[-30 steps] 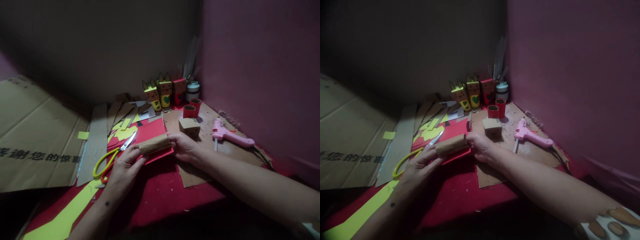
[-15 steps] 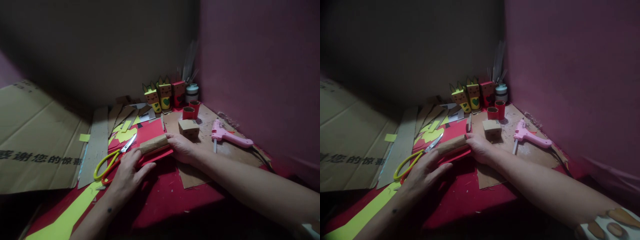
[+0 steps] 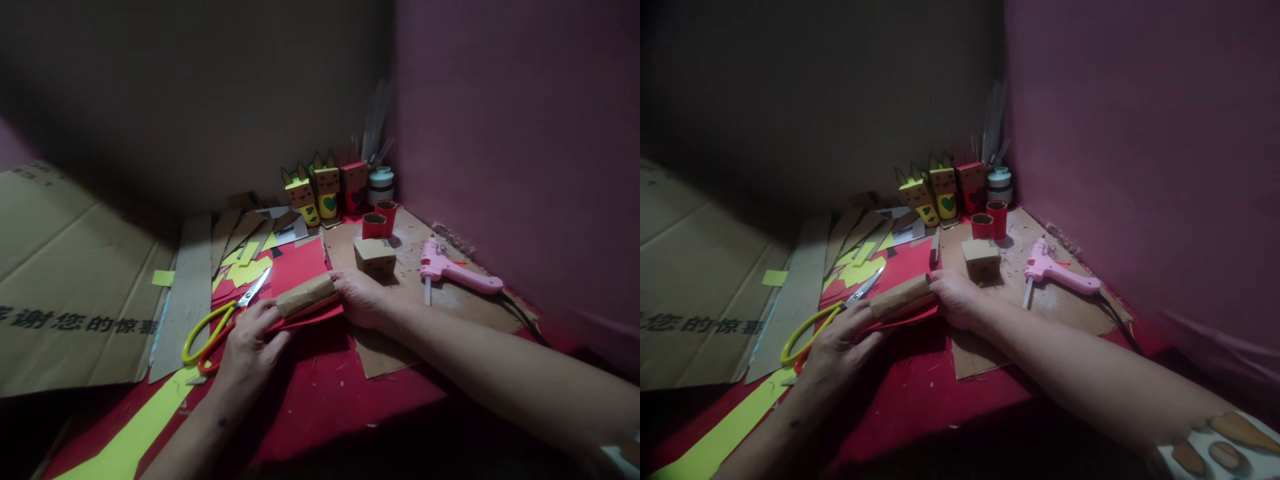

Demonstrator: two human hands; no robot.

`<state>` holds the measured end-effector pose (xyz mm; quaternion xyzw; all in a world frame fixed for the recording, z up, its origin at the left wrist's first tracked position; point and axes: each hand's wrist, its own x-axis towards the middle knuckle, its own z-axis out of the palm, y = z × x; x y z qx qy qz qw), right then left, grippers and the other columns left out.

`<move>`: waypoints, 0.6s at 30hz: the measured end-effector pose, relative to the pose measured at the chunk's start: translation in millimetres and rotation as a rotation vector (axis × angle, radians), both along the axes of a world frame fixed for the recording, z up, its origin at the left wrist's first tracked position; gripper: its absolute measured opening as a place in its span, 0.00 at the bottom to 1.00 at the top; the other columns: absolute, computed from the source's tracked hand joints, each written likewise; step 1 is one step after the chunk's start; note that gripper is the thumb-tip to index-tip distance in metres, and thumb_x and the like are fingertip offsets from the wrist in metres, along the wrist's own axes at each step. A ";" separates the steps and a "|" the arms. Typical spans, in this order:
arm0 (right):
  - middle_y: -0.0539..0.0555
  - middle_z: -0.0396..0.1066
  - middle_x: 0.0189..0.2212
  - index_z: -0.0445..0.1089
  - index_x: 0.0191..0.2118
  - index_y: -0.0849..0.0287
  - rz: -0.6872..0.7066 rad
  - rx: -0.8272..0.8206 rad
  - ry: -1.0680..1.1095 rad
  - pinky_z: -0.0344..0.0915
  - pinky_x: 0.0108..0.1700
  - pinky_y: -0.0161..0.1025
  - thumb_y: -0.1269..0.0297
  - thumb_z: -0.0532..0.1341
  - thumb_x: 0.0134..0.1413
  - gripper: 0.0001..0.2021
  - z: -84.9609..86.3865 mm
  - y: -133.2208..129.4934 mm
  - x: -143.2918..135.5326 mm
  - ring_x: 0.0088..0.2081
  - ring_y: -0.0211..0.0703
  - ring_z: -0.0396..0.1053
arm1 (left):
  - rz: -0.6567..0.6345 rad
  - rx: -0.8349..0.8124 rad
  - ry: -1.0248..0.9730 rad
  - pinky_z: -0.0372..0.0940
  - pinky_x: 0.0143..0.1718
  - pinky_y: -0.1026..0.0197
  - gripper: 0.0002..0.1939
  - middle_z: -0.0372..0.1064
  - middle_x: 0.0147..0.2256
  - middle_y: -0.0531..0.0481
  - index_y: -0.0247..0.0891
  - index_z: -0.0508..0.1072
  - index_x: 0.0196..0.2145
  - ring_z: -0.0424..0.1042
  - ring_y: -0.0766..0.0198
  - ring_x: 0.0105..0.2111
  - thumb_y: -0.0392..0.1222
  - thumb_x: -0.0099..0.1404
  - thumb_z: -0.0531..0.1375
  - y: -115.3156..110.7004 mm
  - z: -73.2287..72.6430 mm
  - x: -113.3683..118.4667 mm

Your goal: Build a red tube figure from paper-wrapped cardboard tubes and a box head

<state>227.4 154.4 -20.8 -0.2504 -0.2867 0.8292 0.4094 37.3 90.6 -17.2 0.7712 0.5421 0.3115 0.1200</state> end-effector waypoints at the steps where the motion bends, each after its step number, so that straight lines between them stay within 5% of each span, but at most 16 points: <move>1: 0.58 0.80 0.26 0.76 0.33 0.66 0.002 -0.007 0.003 0.73 0.48 0.51 0.86 0.55 0.32 0.20 0.2 0.0 -0.3 0.38 0.52 0.79 | -0.007 -0.005 -0.021 0.64 0.49 0.46 0.12 0.74 0.45 0.44 0.43 0.79 0.42 0.71 0.50 0.46 0.42 0.62 0.59 -0.1 0.0 0.5; 6: 0.58 0.79 0.24 0.75 0.34 0.66 0.047 -0.040 -0.011 0.73 0.46 0.51 0.86 0.56 0.34 0.19 1.4 -1.3 -0.8 0.35 0.51 0.79 | -0.005 -0.009 -0.094 0.66 0.46 0.51 0.08 0.74 0.41 0.47 0.44 0.80 0.35 0.73 0.53 0.42 0.45 0.62 0.61 -0.7 1.6 3.4; 18: 0.55 0.79 0.30 0.71 0.43 0.62 0.080 -0.017 0.049 0.71 0.48 0.48 0.84 0.54 0.29 0.29 1.3 -1.8 1.5 0.36 0.48 0.78 | -0.057 -0.005 -0.201 0.69 0.43 0.59 0.08 0.73 0.40 0.48 0.43 0.82 0.38 0.74 0.58 0.40 0.42 0.62 0.63 -4.5 0.4 4.8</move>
